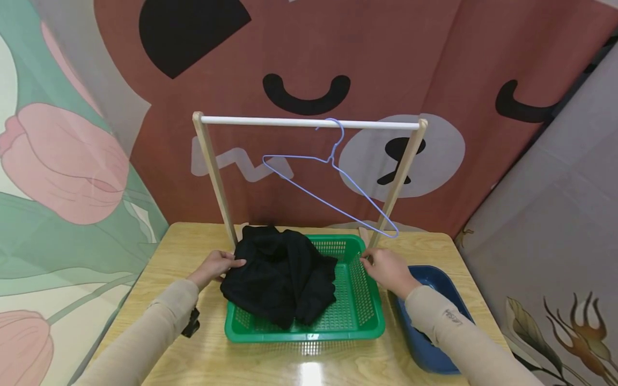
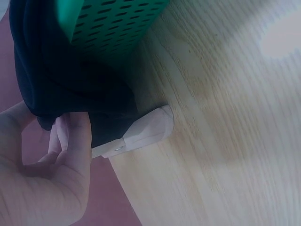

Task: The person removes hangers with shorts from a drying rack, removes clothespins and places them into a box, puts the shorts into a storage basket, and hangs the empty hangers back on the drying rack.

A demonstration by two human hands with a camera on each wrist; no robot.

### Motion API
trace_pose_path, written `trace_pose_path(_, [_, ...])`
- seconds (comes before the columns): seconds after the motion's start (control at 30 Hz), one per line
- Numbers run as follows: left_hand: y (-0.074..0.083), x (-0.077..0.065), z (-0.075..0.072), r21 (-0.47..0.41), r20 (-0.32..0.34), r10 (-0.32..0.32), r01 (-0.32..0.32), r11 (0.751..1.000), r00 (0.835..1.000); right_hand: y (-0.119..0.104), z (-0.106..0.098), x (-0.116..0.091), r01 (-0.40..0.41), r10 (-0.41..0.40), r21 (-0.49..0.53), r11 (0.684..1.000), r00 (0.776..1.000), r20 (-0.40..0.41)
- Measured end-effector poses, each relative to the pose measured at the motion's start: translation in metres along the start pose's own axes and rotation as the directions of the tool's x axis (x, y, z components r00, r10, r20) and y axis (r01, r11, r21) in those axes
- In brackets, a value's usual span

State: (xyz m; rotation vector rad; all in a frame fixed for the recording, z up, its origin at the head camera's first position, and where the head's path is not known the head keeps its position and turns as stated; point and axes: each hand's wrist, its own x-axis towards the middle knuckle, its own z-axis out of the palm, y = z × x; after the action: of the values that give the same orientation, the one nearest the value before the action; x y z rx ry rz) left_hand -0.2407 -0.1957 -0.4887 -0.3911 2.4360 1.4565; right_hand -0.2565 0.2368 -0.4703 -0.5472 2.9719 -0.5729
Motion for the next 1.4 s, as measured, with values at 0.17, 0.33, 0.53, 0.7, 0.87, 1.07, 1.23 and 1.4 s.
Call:
trace_pose_path(0.17, [0.000,-0.001,0.000,-0.017,0.003,-0.005,0.005,1.000,1.000,0.007,-0.009,0.000,-0.154,0.152,0.034,0.987,0.986,0.073])
trace_pose_path(0.33, [0.001,-0.002,-0.002,-0.017,0.009,0.001,0.000,1.000,1.000,0.012,-0.009,-0.001,-0.269,0.235,0.187,0.945,0.954,0.186])
trace_pose_path(0.53, [0.007,-0.007,-0.009,0.125,0.038,0.053,-0.058,0.990,0.998,0.015,-0.003,0.003,-0.333,0.251,0.381,0.863,0.936,0.247])
trace_pose_path(0.7, [0.011,-0.009,-0.012,0.271,0.021,0.096,-0.098,0.958,0.995,0.017,-0.002,0.002,-0.389,0.290,0.389,0.835,0.912,0.290])
trace_pose_path(0.87, [0.012,-0.009,-0.015,0.343,0.016,0.172,-0.167,0.924,0.985,0.017,0.003,0.001,-0.448,0.349,0.415,0.791,0.890,0.295])
trace_pose_path(1.07, [0.017,-0.009,-0.015,0.358,-0.037,0.194,-0.169,0.918,0.980,0.019,0.010,0.005,-0.451,0.362,0.425,0.785,0.891,0.275])
trace_pose_path(1.23, [0.032,-0.016,-0.011,0.352,-0.060,0.240,-0.204,0.913,0.969,0.020,0.013,0.005,-0.481,0.386,0.451,0.752,0.876,0.291])
trace_pose_path(1.4, [0.056,-0.034,-0.002,0.303,-0.032,0.300,-0.277,0.912,0.953,0.022,0.015,0.005,-0.494,0.396,0.462,0.736,0.868,0.298])
